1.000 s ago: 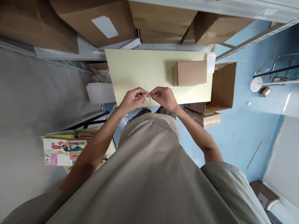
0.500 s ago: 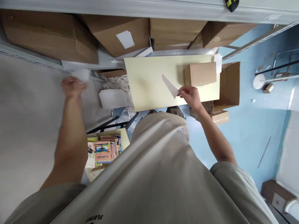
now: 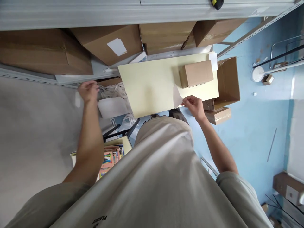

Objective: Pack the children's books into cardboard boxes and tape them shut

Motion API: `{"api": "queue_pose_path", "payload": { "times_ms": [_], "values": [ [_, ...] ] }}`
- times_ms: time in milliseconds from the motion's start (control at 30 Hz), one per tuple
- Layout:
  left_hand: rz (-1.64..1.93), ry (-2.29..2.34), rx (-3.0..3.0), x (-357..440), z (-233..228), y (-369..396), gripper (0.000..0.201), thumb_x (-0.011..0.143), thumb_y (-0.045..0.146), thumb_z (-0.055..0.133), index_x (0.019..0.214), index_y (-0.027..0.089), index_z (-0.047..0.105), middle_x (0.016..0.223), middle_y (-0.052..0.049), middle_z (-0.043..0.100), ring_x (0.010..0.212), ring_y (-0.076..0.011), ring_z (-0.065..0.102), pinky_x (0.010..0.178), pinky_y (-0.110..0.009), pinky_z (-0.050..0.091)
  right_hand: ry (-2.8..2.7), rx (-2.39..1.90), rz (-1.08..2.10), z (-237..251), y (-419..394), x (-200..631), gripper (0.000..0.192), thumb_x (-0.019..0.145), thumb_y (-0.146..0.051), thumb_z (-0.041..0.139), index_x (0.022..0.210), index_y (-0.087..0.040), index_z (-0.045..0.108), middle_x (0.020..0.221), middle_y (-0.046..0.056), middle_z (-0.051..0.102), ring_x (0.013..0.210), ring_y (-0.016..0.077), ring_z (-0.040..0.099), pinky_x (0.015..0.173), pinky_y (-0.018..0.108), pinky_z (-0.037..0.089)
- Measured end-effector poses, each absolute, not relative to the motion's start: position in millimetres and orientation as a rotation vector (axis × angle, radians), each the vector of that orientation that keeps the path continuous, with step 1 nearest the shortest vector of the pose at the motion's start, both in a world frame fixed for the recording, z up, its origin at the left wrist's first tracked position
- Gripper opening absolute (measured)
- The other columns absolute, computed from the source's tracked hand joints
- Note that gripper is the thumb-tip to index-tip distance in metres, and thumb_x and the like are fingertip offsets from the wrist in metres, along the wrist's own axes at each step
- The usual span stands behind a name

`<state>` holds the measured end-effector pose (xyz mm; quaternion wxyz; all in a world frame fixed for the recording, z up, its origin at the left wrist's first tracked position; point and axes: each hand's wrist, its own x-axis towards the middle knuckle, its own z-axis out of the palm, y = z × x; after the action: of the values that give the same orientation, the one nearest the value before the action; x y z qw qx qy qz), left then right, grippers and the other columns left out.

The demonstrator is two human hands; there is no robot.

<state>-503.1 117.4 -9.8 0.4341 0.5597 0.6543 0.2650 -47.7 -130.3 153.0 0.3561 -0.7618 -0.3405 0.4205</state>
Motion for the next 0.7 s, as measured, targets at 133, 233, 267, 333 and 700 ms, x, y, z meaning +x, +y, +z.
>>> {"api": "queue_pose_path", "payload": {
  "times_ms": [133,233,267,333,700],
  "values": [
    [0.728,1.662,0.998,-414,4,60,0.035,0.102,0.043,0.083,0.091,0.020,0.058,0.081,0.006,0.068,0.078,-0.0079,0.063,0.083,-0.026,0.058,-1.005,-1.995,1.015,145,-125,-48,0.035,0.090,-0.057,0.082,0.091,-0.023,0.078,0.084,0.005,0.082,0.086,0.0275,0.087,0.079,0.040,0.071],
    [0.681,1.258,0.935,-335,38,-2,0.049,0.090,0.061,0.094,0.094,0.021,0.067,0.099,-0.003,0.082,0.093,-0.0147,0.077,0.094,-0.033,0.064,-1.231,-1.997,0.873,140,-117,-57,0.023,0.095,-0.047,0.075,0.096,-0.024,0.078,0.096,0.007,0.085,0.088,0.0262,0.084,0.082,0.042,0.071],
    [0.663,1.147,0.902,-310,49,-21,0.053,0.088,0.066,0.095,0.097,0.021,0.068,0.108,-0.007,0.084,0.099,-0.0172,0.079,0.097,-0.035,0.065,-1.324,-1.985,0.818,139,-115,-62,0.018,0.097,-0.042,0.074,0.097,-0.024,0.078,0.104,0.008,0.086,0.090,0.0260,0.084,0.084,0.042,0.070],
    [0.677,1.052,0.806,-269,66,-47,0.058,0.090,0.074,0.090,0.103,0.023,0.066,0.125,-0.010,0.083,0.109,-0.0206,0.082,0.100,-0.039,0.066,-1.511,-1.952,0.742,136,-111,-71,0.010,0.099,-0.033,0.072,0.099,-0.025,0.079,0.121,0.009,0.086,0.096,0.0267,0.083,0.087,0.042,0.070],
    [0.685,1.383,0.912,-163,60,-49,0.055,0.089,0.079,0.074,0.101,0.028,0.056,0.094,-0.001,0.069,0.090,-0.0206,0.069,0.082,-0.033,0.056,-1.868,-1.696,0.933,113,-90,32,0.021,0.114,-0.035,0.069,0.130,-0.028,0.081,0.143,0.012,0.079,0.125,0.0314,0.078,0.103,0.046,0.068]
  ]
}}
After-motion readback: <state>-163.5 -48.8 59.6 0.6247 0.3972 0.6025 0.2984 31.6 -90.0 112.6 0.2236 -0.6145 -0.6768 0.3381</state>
